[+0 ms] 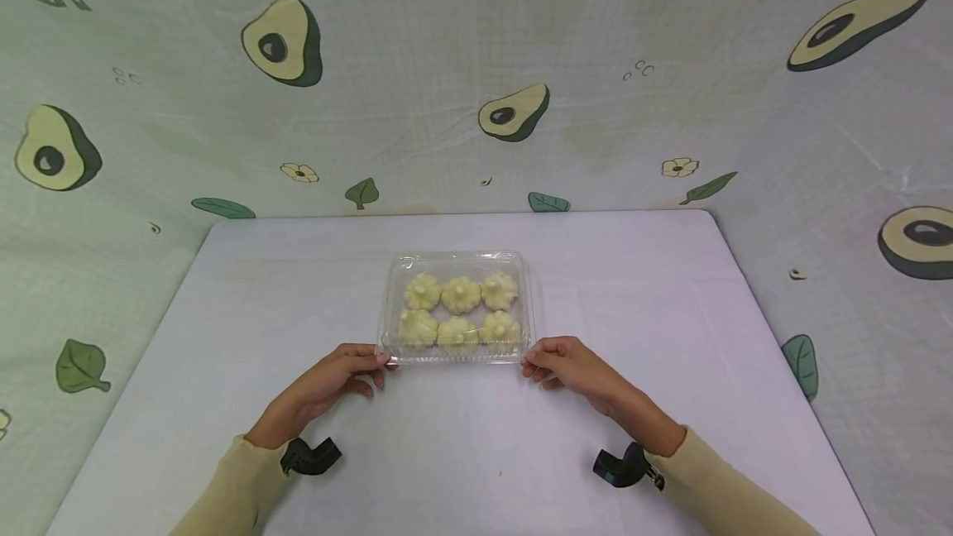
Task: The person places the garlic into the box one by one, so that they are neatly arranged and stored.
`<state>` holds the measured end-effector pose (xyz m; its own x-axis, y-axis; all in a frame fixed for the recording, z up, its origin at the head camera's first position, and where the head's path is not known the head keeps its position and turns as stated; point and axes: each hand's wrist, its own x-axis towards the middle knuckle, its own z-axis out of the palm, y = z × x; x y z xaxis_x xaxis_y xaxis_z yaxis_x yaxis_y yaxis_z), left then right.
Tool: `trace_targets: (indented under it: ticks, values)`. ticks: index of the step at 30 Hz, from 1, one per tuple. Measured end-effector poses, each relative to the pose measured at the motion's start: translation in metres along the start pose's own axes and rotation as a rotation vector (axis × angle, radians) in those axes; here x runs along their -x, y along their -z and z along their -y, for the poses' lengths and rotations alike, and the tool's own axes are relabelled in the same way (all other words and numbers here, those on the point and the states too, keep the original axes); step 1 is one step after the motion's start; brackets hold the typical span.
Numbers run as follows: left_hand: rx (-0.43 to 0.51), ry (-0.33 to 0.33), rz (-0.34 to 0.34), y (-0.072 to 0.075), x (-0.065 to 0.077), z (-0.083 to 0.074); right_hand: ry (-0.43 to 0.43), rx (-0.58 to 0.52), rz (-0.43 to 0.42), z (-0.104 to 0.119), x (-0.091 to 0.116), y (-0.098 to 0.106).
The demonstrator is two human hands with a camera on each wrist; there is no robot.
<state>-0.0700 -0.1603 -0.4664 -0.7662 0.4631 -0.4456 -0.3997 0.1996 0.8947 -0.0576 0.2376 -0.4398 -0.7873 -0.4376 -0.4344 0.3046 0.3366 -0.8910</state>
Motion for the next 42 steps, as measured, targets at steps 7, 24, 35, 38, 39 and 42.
trace_targets:
  ticks: [7, 24, 35, 38, 39, 42]
  values:
    - [-0.004, -0.001, -0.001, -0.0006, 0.0000, -0.0016, -0.012, -0.037, -0.034, -0.0005, -0.0009, -0.0027]
    - [-0.005, -0.010, -0.003, -0.0013, -0.0008, -0.0008, -0.019, -0.112, -0.079, -0.0021, -0.0020, -0.0059]
    - [0.009, -0.016, -0.006, -0.0014, -0.0013, 0.0005, -0.018, -0.132, -0.095, -0.0012, -0.0028, -0.0077]
    - [0.010, -0.017, -0.007, -0.0013, -0.0010, 0.0006, -0.011, -0.144, -0.093, -0.0015, -0.0029, -0.0080]
    - [0.009, -0.016, -0.007, -0.0013, -0.0009, 0.0006, -0.008, -0.147, -0.092, -0.0016, -0.0029, -0.0081]
    - [0.004, -0.015, -0.010, -0.0015, -0.0009, 0.0001, -0.001, -0.153, -0.092, -0.0019, -0.0032, -0.0082]
